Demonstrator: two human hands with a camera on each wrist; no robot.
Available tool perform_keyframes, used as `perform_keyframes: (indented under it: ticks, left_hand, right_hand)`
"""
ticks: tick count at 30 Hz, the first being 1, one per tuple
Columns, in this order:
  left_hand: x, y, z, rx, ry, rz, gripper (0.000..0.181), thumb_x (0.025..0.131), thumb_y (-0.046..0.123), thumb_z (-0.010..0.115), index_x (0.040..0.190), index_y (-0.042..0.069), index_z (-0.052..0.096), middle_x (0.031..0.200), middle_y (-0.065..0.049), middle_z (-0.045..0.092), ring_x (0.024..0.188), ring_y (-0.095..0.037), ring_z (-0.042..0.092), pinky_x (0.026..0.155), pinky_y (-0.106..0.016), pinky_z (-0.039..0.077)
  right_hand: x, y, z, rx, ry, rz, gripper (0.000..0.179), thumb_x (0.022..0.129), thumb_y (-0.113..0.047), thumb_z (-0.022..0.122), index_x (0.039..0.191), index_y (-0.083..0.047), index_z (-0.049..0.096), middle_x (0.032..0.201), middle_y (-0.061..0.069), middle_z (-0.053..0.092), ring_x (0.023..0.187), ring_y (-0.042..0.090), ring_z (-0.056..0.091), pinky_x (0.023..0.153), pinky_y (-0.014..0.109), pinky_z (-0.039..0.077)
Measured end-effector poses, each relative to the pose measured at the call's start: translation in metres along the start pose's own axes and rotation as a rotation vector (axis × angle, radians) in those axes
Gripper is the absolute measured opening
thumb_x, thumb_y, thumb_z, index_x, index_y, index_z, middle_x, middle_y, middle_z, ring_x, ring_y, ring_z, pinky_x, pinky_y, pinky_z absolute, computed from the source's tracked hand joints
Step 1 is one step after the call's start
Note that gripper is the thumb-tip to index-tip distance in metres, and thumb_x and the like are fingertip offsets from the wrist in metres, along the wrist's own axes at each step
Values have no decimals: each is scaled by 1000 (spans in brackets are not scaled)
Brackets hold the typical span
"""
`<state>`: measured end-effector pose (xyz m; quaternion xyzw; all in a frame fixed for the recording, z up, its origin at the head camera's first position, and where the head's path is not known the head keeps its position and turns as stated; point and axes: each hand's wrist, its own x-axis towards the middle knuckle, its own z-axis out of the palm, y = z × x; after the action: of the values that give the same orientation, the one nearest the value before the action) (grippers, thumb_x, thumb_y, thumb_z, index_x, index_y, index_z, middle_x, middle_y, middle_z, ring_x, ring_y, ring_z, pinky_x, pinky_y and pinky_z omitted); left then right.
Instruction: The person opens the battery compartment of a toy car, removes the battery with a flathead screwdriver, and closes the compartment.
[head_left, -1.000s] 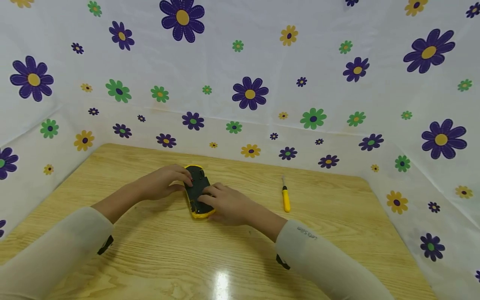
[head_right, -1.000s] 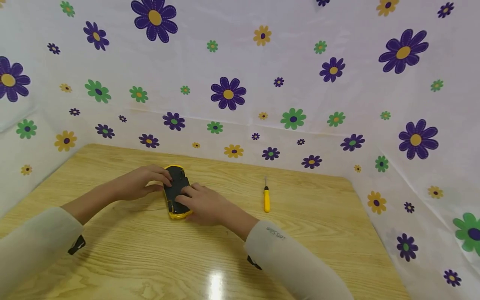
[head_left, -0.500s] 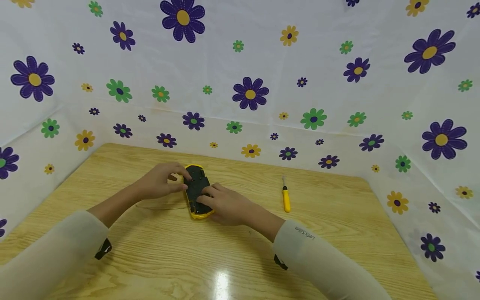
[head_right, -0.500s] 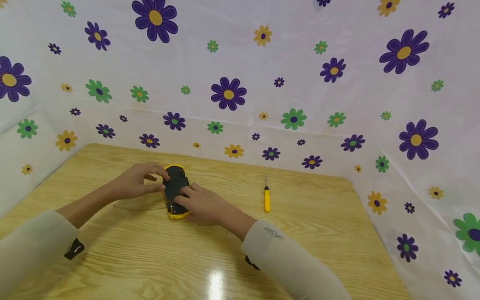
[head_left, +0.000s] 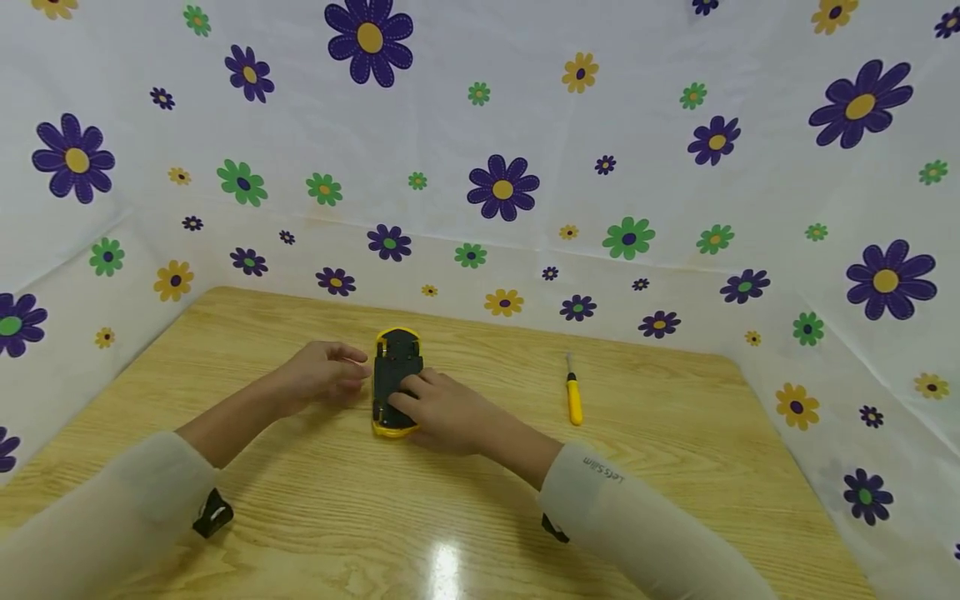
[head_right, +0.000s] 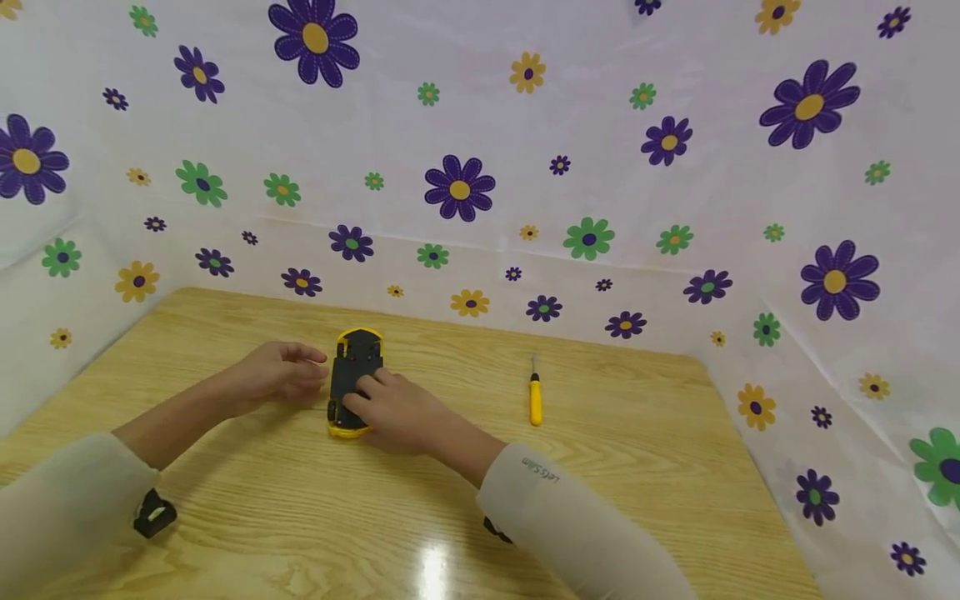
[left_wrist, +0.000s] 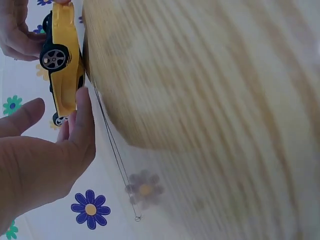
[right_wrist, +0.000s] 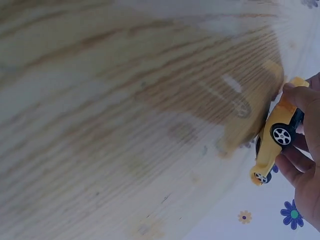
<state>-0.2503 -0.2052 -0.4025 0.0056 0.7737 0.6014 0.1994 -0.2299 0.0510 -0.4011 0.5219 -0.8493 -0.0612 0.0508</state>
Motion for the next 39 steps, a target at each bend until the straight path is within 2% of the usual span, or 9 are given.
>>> perform_keyframes:
  ticks: [2,6,9,13,19,27,33,39]
  left_hand:
    - [3,0,1,-40,-22,-42,53,103,18,62,144,-8,42,134,-25,54,105,-26,66,91,-40,61]
    - [13,2,-3,-91,-71,-94,57,105,19,60,149,-7,38,141,-28,50,110,-29,65,93,-43,60]
    - [20,4,-5,-125,-123,-126,60,105,20,61,152,-7,36,143,-27,53,114,-32,66,95,-45,59]
    - [25,4,-2,-178,-164,-170,59,105,18,61,153,-6,37,134,-24,62,109,-31,69,96,-47,58]
    - [27,5,0,-192,-153,-199,54,105,16,59,151,-6,41,133,-23,62,104,-28,70,96,-47,58]
    - [27,5,0,-190,-165,-208,45,105,14,60,142,-8,49,121,-18,68,101,-26,71,94,-45,60]
    - [26,2,-2,-201,-201,-195,47,105,13,60,145,-8,47,120,-18,69,105,-27,70,95,-47,59]
    - [27,0,-4,-193,-219,-181,50,106,13,58,149,-8,43,131,-20,65,111,-29,68,97,-48,58]
  right_hand:
    - [2,-2,0,-21,-8,10,58,98,-46,68,146,-15,54,137,5,56,123,23,53,107,34,48]
    - [5,-7,-1,-57,-20,24,58,99,-47,66,147,-16,53,137,5,56,123,23,52,108,35,47]
    - [7,-9,-1,-83,-21,25,58,100,-48,64,147,-16,53,137,6,56,122,23,52,108,36,47]
    - [7,-11,-1,-104,-15,17,58,100,-49,63,146,-16,52,136,5,56,121,23,52,107,35,47]
    - [8,-12,-3,-119,-8,14,58,100,-50,63,145,-16,53,134,5,57,119,22,53,105,35,48]
    - [9,-11,-4,-89,-12,18,58,100,-49,64,146,-15,53,137,5,56,121,23,52,107,35,48]
    - [9,-5,-7,59,0,50,57,102,-49,61,147,-15,53,137,4,57,122,22,53,106,34,48]
    - [10,10,-11,323,40,223,55,103,-44,60,149,-14,52,139,8,57,125,24,55,105,37,50]
